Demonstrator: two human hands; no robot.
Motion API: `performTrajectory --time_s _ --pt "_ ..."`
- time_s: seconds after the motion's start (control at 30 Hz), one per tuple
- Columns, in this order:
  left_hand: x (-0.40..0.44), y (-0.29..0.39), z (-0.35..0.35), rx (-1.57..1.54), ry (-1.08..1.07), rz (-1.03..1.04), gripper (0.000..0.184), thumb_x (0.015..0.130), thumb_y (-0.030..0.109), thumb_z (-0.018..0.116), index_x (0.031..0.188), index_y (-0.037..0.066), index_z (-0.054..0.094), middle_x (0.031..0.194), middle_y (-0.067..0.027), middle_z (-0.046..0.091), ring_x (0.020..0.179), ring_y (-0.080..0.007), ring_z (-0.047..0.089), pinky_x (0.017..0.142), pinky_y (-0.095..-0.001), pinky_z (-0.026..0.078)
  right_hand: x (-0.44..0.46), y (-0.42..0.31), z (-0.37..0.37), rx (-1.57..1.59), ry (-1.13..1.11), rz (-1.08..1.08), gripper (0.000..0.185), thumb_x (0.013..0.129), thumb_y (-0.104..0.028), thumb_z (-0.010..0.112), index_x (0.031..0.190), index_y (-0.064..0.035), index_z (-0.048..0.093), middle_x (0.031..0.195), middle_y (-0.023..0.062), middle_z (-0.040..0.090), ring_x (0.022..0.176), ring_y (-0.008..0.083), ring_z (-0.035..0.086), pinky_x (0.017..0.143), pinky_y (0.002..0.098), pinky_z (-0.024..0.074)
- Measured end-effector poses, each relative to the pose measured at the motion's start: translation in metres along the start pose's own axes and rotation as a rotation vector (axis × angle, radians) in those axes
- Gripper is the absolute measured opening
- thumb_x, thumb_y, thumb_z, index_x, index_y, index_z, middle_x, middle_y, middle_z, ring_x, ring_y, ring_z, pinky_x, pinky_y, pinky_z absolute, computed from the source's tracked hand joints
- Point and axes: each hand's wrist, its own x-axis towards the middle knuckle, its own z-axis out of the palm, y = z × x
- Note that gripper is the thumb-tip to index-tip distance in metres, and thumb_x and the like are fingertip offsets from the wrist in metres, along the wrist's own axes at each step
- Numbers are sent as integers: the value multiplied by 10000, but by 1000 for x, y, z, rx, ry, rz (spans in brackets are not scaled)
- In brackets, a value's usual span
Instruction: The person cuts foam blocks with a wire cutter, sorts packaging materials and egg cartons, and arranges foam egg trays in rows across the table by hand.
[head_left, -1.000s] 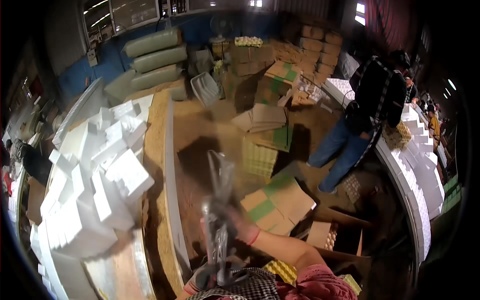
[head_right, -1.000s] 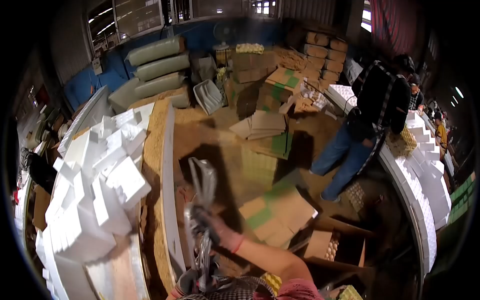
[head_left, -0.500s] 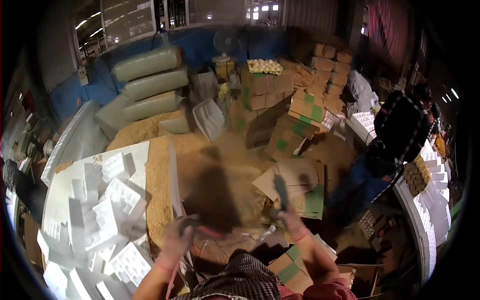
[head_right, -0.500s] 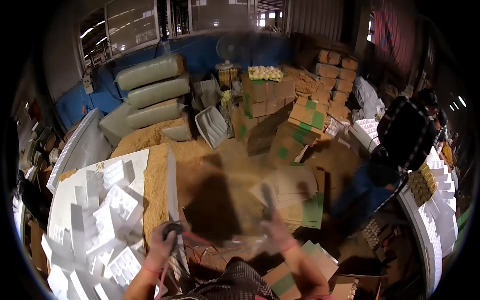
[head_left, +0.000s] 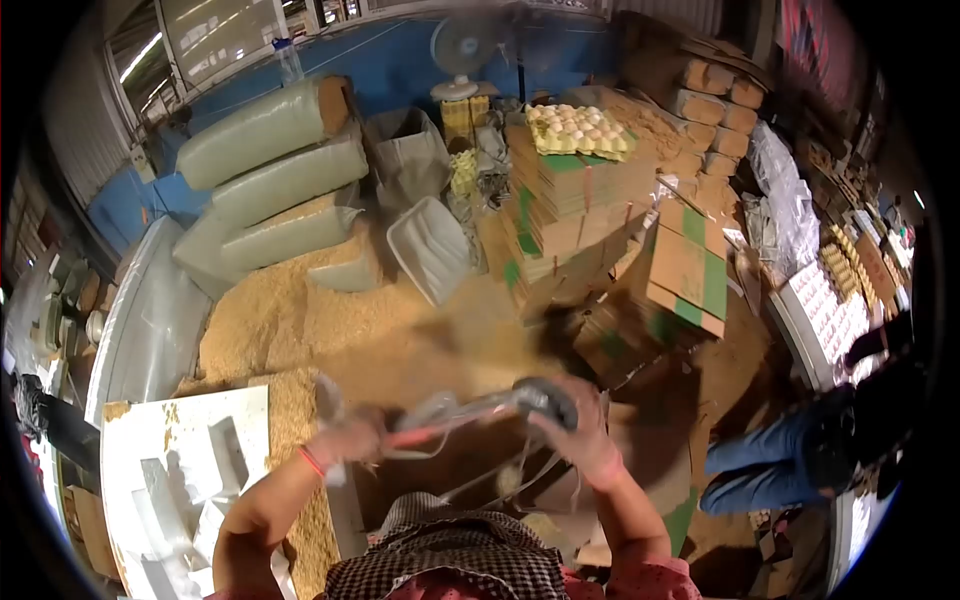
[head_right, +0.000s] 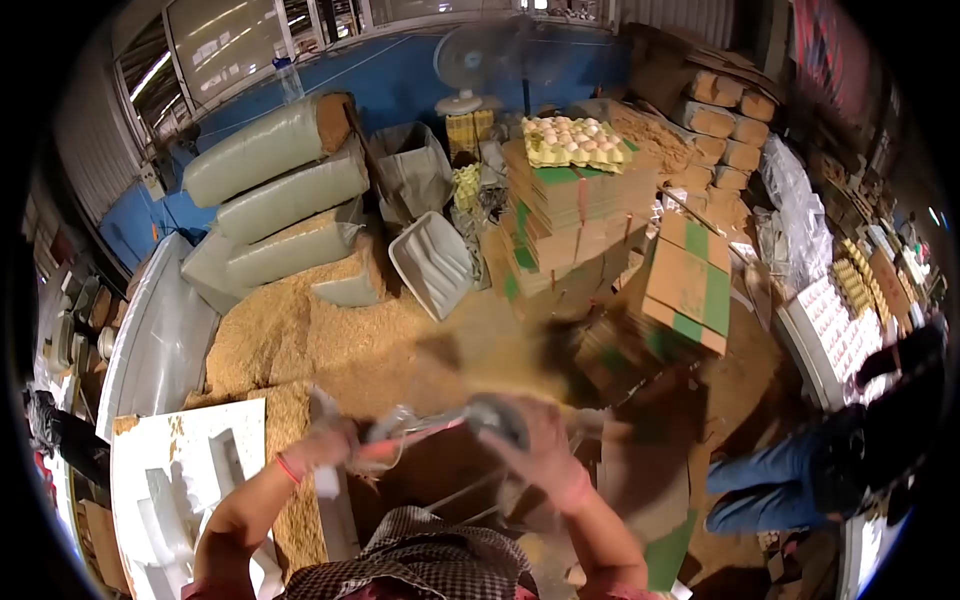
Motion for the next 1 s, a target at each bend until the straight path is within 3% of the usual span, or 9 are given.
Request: performTrajectory --time_s 0.07,0.13,0.23,0.33,0.4,0.5,0.67,0.77,1.0 --pt "46 -45 25 -650 -26 182 390 804 158 614 1163 7 628 1270 -184 573 1190 -289 535 1008 -379 406 61 59 51 -136 219 -89 379 882 -188 633 1226 -44 569 997 112 672 861 249 650 801 349 518" --pt "75 -72 -9 -1058 394 234 418 871 228 573 1217 -7 593 1335 -141 532 1275 -236 466 1069 -361 345 110 111 106 30 -211 332 426 852 -228 632 1238 -65 558 1029 135 649 871 271 643 794 376 508" --pt "148 -142 -143 -1450 899 580 378 980 227 441 1247 -25 532 1297 -108 563 1237 -202 484 1068 -366 351 97 161 229 108 -1088 -218 507 851 -496 585 1039 -29 650 928 201 650 823 355 616 783 445 483" --pt "180 -254 -196 -1004 817 -4 365 937 328 566 1108 10 619 905 -67 632 804 -226 583 879 -386 463 221 129 231 112 -1221 -192 465 903 -435 574 1091 -14 633 993 202 655 923 337 635 832 422 503" --pt "225 -304 -198 187 39 -94 351 871 308 653 1070 20 643 849 -134 648 790 -226 604 830 -352 474 297 177 235 495 -913 99 386 911 -306 601 1188 -38 591 1055 153 650 865 281 637 773 392 513" --pt "270 -304 -234 -968 -5 86 367 875 272 648 1116 -4 632 1055 -135 659 944 -238 617 874 -395 481 404 232 266 665 -26 476 229 926 -137 584 1104 -3 636 958 112 701 836 154 669 691 281 545" --pt "435 -358 -300 -1362 524 332 331 926 166 538 1227 31 565 1044 -105 638 860 -172 605 780 -274 495 443 257 349 128 -781 -292 492 838 -205 655 1294 -100 502 1091 155 570 780 251 633 709 370 511" --pt "516 -366 -294 -926 -188 -271 276 954 156 505 1181 44 614 1052 -123 657 918 -210 596 853 -356 481 541 310 377 121 -401 -313 584 862 -260 649 1384 -128 422 1214 204 507 777 271 635 720 394 508" --pt "624 -441 -400 -1670 -396 174 526 916 238 583 1290 -117 479 1265 -176 572 1128 -216 552 956 -339 450 633 435 447 682 -763 -99 656 932 -280 580 1503 -166 278 1188 198 592 1103 325 573 917 408 501"
